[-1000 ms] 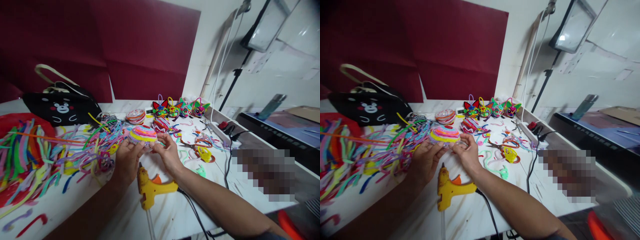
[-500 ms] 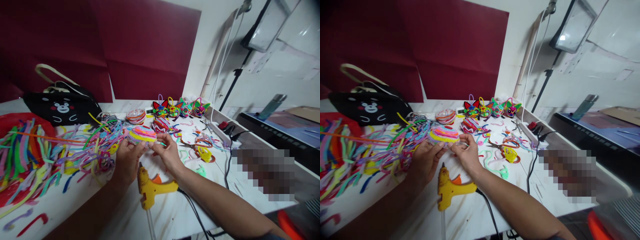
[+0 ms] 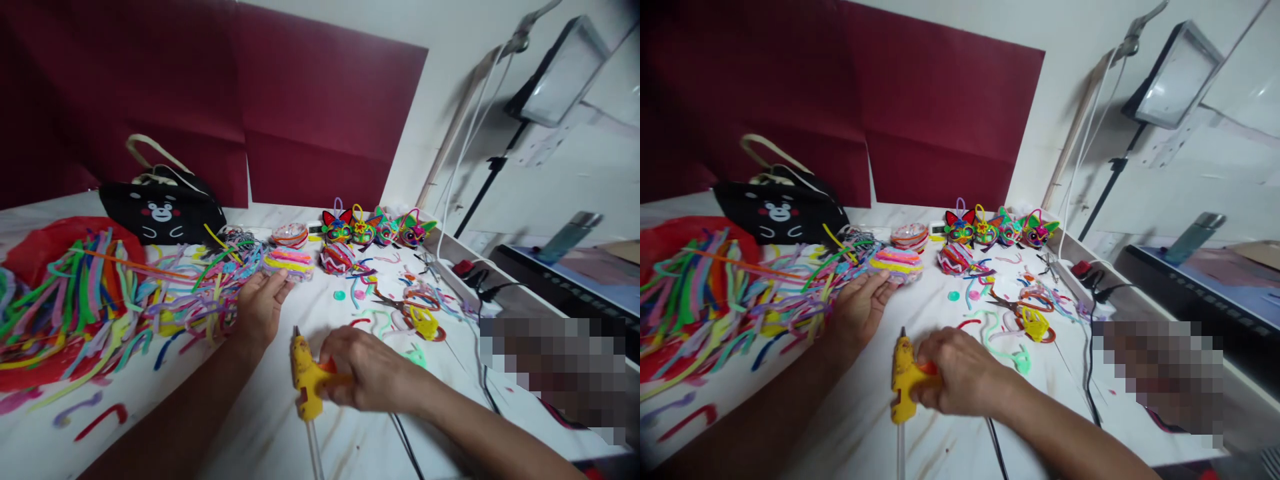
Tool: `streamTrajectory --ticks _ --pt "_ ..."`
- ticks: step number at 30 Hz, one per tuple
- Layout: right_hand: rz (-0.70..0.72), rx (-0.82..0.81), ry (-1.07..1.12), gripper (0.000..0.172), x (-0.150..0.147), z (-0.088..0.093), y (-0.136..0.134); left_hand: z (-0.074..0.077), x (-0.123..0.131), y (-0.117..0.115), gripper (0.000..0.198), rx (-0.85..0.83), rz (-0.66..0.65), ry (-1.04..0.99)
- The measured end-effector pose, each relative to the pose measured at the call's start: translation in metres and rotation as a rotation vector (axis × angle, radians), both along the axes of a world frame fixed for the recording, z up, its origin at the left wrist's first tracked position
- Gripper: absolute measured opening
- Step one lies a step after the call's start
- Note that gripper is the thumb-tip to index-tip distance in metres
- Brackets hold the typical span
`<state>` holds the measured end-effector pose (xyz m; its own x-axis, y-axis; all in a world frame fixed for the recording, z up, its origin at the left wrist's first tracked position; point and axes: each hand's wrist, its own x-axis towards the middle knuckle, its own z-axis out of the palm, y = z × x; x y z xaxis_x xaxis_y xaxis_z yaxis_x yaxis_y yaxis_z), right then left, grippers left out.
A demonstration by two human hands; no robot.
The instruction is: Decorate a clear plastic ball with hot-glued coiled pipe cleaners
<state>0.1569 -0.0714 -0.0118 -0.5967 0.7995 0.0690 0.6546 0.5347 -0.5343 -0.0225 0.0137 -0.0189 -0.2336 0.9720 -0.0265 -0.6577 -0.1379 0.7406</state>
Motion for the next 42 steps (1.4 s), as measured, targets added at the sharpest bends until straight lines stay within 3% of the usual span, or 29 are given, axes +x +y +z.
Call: streamTrajectory --ticks 4,10,16,22,31,42 --pt "0.083 0.072 -0.235 0.036 -0.003 -0.003 -0.014 -0.003 0.000 0.002 0.018 0.005 -0.030 -0.017" --pt "0.100 0.280 -0.323 0.038 -0.017 -0.017 -0.014 -0.005 0.000 0.002 0.016 0.004 -0.045 -0.001" --pt "-0.013 0.444 -0.114 0.036 -0.005 -0.034 -0.017 -0.002 -0.002 0.003 0.015 -0.050 -0.019 -0.036" --pt "-0.051 0.672 0.101 0.036 0.004 -0.030 -0.013 -0.003 0.000 0.004 0.018 -0.169 0.004 -0.055" --pt "-0.180 0.693 0.096 0.021 0.004 -0.032 -0.003 -0.012 0.011 -0.005 0.020 -0.186 -0.104 -0.065" --pt "-0.200 0.725 0.069 0.018 0.004 -0.036 0.001 -0.008 0.021 -0.017 0.016 -0.187 -0.202 -0.048"
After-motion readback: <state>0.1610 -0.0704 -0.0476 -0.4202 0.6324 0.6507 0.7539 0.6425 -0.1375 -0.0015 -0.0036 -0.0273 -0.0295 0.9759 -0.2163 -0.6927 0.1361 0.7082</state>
